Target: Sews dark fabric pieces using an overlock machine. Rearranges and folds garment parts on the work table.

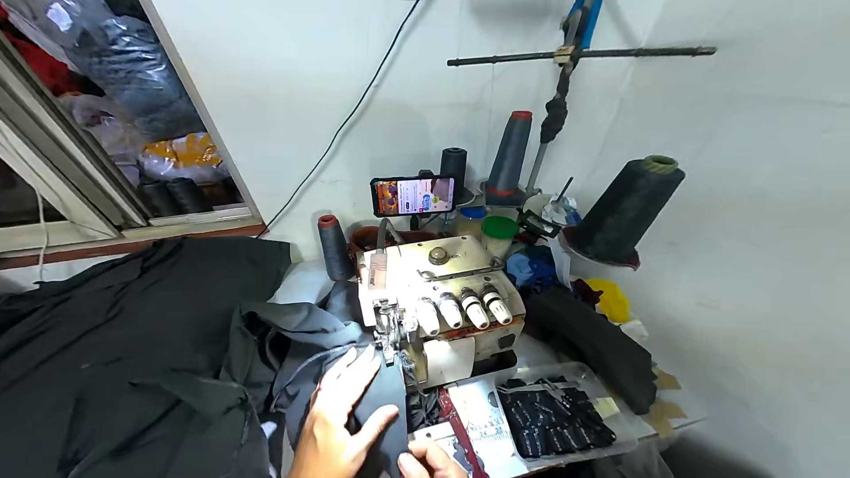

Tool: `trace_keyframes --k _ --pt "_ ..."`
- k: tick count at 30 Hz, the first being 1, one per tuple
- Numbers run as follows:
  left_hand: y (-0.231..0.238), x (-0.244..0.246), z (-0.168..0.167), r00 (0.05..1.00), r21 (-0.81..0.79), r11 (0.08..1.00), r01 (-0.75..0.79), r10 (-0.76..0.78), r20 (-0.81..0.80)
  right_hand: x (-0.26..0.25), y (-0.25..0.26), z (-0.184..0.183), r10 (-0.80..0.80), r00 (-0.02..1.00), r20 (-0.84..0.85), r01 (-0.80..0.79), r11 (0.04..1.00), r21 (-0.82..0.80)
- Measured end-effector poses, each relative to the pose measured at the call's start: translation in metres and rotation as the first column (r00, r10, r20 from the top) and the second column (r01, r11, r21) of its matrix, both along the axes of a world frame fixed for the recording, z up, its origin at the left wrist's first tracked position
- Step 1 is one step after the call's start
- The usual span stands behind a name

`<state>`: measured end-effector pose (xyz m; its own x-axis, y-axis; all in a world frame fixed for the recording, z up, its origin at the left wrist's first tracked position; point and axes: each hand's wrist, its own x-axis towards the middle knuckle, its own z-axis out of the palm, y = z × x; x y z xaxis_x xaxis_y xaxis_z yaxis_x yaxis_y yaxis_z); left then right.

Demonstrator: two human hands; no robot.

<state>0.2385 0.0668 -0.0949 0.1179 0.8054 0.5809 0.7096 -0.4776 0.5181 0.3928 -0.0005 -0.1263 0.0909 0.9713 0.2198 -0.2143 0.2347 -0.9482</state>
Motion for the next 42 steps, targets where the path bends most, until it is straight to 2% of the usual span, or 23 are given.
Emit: trace_keyframes --k 3,6,9,13,18,23,26,30,33,35,37,40,42 --pt "0.023 -0.018 0.011 0.997 -0.095 0.992 0.077 -0.075 0.031 -0.007 0.023 0.018 -0.034 0.999 -0.023 0.034 0.999 -0.018" --pt "0.017 -0.011 0.022 0.995 -0.003 0.997 -0.072 0.071 -0.069 -0.013 0.049 0.022 -0.068 0.997 -0.046 0.066 0.997 -0.047" --pt "-0.002 0.007 0.020 0.991 0.030 0.990 -0.135 0.135 0.000 -0.019 0.056 0.022 -0.111 0.992 -0.058 0.107 0.992 -0.073" --pt "0.006 0.002 -0.001 0.991 -0.006 0.996 -0.090 0.090 0.098 -0.018 0.054 0.025 -0.108 0.993 -0.044 0.102 0.988 -0.113" --pt "0.019 -0.009 0.000 0.990 -0.037 0.999 -0.034 0.039 0.133 -0.019 0.056 0.024 -0.132 0.991 -0.024 0.128 0.984 -0.122" --pt "0.034 -0.022 0.006 0.989 -0.144 0.988 0.046 -0.024 0.149 -0.022 0.066 0.019 -0.177 0.984 0.037 0.179 0.980 -0.084" --pt "0.036 -0.021 0.010 0.992 -0.182 0.982 0.041 -0.018 0.123 -0.023 0.071 0.019 -0.216 0.973 0.080 0.224 0.970 -0.100" --pt "0.052 -0.027 0.025 0.989 -0.336 0.939 0.076 -0.028 0.147 -0.023 0.080 0.022 -0.228 0.964 0.139 0.248 0.957 -0.149" --pt "0.074 -0.035 0.040 0.980 -0.428 0.892 0.146 -0.072 0.184 -0.021 0.078 0.020 -0.212 0.969 0.128 0.230 0.961 -0.151" --pt "0.083 -0.036 0.044 0.984 -0.441 0.887 0.140 -0.076 0.161 -0.021 0.071 0.012 -0.195 0.979 0.063 0.201 0.974 -0.104" --pt "0.083 -0.033 0.042 0.988 -0.415 0.906 0.087 -0.025 0.154 -0.021 0.058 0.006 -0.127 0.992 -0.009 0.126 0.987 -0.101" --pt "0.068 -0.031 0.031 0.980 -0.340 0.938 -0.071 0.128 0.150 -0.020 0.035 -0.002 0.041 0.995 -0.088 -0.054 0.987 -0.153" --pt "0.049 -0.035 0.021 0.957 -0.296 0.945 -0.141 0.207 0.205 -0.022 0.024 -0.009 0.122 0.987 -0.103 -0.137 0.979 -0.152"
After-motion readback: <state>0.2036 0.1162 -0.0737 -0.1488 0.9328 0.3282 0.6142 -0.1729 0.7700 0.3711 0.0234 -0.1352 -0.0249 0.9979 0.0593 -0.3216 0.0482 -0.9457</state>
